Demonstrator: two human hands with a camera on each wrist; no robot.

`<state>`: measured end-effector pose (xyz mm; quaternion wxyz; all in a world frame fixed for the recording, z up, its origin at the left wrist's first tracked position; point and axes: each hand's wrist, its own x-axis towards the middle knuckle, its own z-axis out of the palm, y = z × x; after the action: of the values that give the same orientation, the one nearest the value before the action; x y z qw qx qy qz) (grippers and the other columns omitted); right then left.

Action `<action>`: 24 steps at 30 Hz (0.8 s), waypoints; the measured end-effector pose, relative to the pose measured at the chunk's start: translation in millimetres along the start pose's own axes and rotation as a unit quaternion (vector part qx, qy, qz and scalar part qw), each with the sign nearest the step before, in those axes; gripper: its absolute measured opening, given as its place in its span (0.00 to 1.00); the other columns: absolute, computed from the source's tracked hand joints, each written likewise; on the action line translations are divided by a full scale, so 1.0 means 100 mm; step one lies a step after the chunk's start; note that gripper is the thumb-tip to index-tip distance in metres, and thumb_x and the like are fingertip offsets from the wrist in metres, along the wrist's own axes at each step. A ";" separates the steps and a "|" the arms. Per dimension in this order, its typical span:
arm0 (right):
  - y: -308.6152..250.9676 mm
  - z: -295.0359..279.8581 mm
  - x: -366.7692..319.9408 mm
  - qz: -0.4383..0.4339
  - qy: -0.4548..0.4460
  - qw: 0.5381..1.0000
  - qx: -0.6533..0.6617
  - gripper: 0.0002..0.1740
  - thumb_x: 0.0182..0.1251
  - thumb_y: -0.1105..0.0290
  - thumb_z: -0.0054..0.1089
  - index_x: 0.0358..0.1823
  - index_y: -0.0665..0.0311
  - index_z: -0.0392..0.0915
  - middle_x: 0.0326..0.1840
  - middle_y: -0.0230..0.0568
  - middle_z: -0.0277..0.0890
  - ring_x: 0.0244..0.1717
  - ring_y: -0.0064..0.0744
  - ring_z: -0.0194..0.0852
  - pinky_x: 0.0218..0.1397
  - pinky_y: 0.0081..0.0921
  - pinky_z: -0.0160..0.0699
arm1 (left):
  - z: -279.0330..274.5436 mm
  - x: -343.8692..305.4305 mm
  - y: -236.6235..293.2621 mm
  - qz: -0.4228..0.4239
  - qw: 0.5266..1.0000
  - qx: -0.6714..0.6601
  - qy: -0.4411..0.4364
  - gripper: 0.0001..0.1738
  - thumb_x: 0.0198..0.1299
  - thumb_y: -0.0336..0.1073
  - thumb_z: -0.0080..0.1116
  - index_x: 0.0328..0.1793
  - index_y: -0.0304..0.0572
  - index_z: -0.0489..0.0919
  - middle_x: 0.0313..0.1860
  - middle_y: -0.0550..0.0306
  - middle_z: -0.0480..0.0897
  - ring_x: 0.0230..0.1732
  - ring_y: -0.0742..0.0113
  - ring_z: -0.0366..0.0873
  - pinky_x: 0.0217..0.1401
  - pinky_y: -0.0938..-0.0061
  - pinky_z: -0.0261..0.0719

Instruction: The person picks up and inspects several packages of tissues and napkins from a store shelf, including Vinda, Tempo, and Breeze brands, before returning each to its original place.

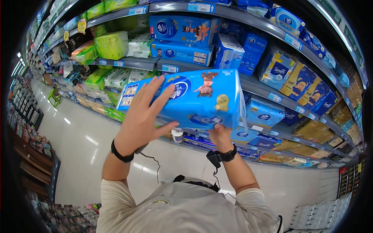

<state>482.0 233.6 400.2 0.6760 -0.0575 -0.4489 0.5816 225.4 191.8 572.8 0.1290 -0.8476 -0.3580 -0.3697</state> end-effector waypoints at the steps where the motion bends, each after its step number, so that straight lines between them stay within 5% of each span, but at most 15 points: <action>1: -0.02 0.07 0.04 0.018 0.014 0.999 0.025 0.30 0.63 0.79 0.62 0.68 0.60 0.68 0.68 0.36 0.68 0.69 0.37 0.64 0.70 0.40 0.67 | 0.00 0.05 -0.07 0.001 1.000 -0.005 -0.023 0.51 0.42 0.40 0.79 0.75 0.43 0.68 0.75 0.40 0.66 0.72 0.39 0.67 0.73 0.50 0.65; 2: -0.03 0.11 0.09 0.036 0.029 0.998 0.049 0.32 0.63 0.79 0.62 0.69 0.59 0.67 0.69 0.37 0.67 0.69 0.37 0.64 0.70 0.41 0.67 | -0.01 0.10 -0.13 0.001 0.999 -0.011 -0.047 0.52 0.42 0.41 0.79 0.76 0.45 0.67 0.75 0.40 0.65 0.71 0.39 0.67 0.73 0.51 0.65; 3: 0.01 0.08 0.13 0.048 0.060 0.997 -0.008 0.41 0.61 0.62 0.73 0.73 0.55 0.61 0.69 0.37 0.67 0.71 0.39 0.65 0.71 0.47 0.69 | -0.01 0.16 -0.20 0.001 0.997 -0.021 -0.069 0.53 0.42 0.43 0.79 0.78 0.49 0.65 0.75 0.41 0.65 0.70 0.38 0.68 0.71 0.53 0.66; 7: 0.07 0.10 0.31 0.094 0.069 0.992 0.046 0.44 0.60 0.55 0.74 0.73 0.59 0.60 0.71 0.37 0.67 0.72 0.39 0.64 0.72 0.44 0.69 | 0.12 0.34 -0.36 -0.019 0.994 -0.026 -0.103 0.51 0.47 0.46 0.76 0.79 0.52 0.64 0.74 0.43 0.67 0.67 0.38 0.70 0.69 0.54 0.69; 14: 0.36 0.02 0.33 0.099 0.020 0.995 0.012 0.44 0.61 0.58 0.74 0.74 0.58 0.57 0.72 0.38 0.65 0.72 0.41 0.64 0.73 0.46 0.67 | 0.50 0.38 -0.49 -0.051 0.992 -0.061 -0.102 0.44 0.55 0.48 0.71 0.78 0.50 0.65 0.70 0.42 0.73 0.66 0.40 0.72 0.67 0.56 0.71; 17: 0.39 0.06 0.37 0.114 0.100 0.988 0.030 0.43 0.63 0.60 0.71 0.74 0.58 0.57 0.73 0.38 0.64 0.72 0.42 0.64 0.72 0.47 0.68 | 0.54 0.40 -0.51 -0.068 0.990 -0.086 -0.091 0.40 0.56 0.46 0.70 0.75 0.48 0.69 0.68 0.41 0.75 0.65 0.41 0.73 0.67 0.57 0.71; 24: 0.45 0.00 0.62 0.139 0.112 0.976 0.123 0.40 0.69 0.48 0.61 0.74 0.60 0.58 0.74 0.42 0.64 0.72 0.44 0.65 0.73 0.46 0.67 | 0.09 0.09 -0.99 -0.168 0.982 -0.088 0.000 0.33 0.62 0.42 0.65 0.71 0.37 0.72 0.67 0.45 0.76 0.67 0.53 0.74 0.68 0.64 0.70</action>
<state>444.2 299.4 406.9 0.6360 -0.1004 -0.2829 0.7109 164.8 271.0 568.3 -0.0097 -0.7833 -0.4617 -0.4162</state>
